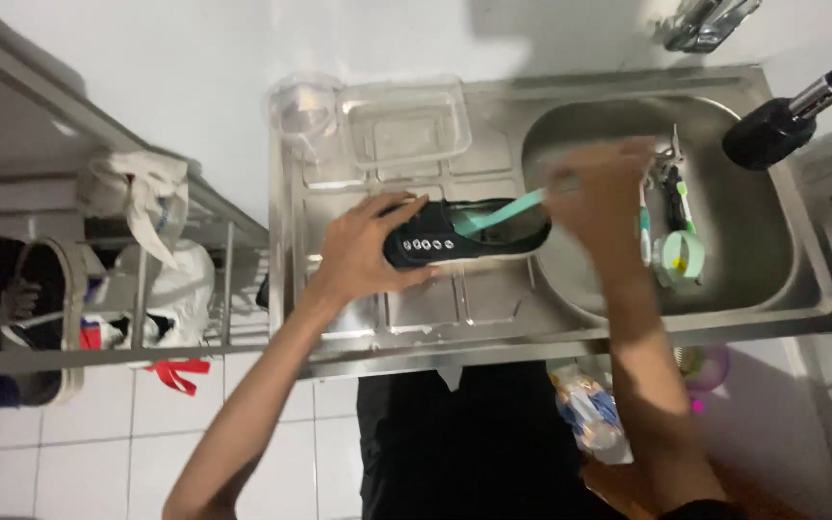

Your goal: The person scrubs a black and white sneaker with a light blue toothbrush over a stainless steel sink. They clean the upper, sides, and sole of the shoe, rotating it to access different areas.

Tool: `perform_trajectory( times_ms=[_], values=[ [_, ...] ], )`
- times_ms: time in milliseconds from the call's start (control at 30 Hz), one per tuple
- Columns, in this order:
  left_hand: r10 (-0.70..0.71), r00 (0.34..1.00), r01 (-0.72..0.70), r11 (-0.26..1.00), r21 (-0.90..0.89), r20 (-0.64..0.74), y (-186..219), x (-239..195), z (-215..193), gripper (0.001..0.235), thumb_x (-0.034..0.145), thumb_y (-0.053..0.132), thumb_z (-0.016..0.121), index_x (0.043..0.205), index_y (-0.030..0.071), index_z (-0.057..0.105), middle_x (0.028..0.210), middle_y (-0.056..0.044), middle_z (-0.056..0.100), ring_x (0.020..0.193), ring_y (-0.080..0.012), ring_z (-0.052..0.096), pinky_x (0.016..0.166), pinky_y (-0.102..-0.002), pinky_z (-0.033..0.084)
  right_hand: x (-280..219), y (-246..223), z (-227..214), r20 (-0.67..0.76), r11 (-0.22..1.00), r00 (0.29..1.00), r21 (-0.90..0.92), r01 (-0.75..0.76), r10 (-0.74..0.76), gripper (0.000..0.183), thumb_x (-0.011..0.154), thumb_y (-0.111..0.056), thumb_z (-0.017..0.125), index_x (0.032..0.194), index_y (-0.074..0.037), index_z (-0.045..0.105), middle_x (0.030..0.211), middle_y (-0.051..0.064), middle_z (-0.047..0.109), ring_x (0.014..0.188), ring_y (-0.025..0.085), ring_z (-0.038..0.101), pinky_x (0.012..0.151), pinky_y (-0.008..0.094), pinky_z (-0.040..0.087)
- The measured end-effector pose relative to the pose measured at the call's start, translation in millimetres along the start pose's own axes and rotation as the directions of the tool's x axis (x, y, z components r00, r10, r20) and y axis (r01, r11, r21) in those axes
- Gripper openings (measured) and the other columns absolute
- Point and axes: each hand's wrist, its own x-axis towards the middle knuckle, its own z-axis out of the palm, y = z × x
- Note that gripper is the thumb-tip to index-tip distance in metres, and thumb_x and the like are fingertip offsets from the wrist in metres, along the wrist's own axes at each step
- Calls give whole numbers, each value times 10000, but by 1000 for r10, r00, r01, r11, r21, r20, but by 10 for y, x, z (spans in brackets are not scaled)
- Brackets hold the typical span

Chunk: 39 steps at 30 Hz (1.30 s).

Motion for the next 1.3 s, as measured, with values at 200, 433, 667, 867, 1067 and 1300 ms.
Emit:
perform_trajectory(
  times_ms=[200,433,667,867,1067,1300],
  values=[
    [-80,997,80,997,2,4,75,-9,-10,925,587,561,860,1424,251,617,1332,-72,663,1213,-310,644,1006,-450,513,25,-386,12,-52,966,997,-258,34,-49,75,708,-313,793,715,-266,735,647,-18,678,664,272,681,885,505,470],
    [-82,997,82,994,67,-8,94,53,47,929,554,604,863,1402,303,634,1348,-27,667,1237,-259,639,1034,-393,503,11,-162,105,-102,943,990,-325,64,-102,204,700,-229,705,563,-290,565,484,-96,503,473,162,460,825,373,423],
    [-81,997,81,997,6,-12,79,32,50,917,558,577,883,1391,276,647,1345,-35,669,1234,-276,637,1045,-410,502,33,-401,-80,-17,965,997,-251,-77,75,48,677,-310,760,708,-286,733,670,-31,701,665,273,674,760,416,489],
    [-91,996,90,996,-11,-27,53,-37,9,882,588,545,893,1388,264,652,1314,-50,687,1214,-267,649,1020,-389,519,-79,-360,167,18,960,999,-277,-39,46,63,712,-348,719,692,-303,680,577,-29,643,586,252,652,913,472,419],
    [-82,996,82,997,0,-23,61,-66,42,902,553,558,890,1375,267,661,1291,-67,703,1204,-280,660,1006,-411,527,-96,-517,135,-46,971,999,-241,1,-12,198,869,-302,701,690,-236,645,562,-16,615,552,232,625,801,433,423],
    [-60,998,58,996,-61,-29,75,-19,-61,880,578,548,894,1365,231,660,1312,-109,691,1227,-321,645,1025,-456,509,-48,-159,-232,272,970,932,44,238,-241,147,1000,-312,729,1129,-287,794,947,8,708,836,231,689,847,374,399]
  ],
)
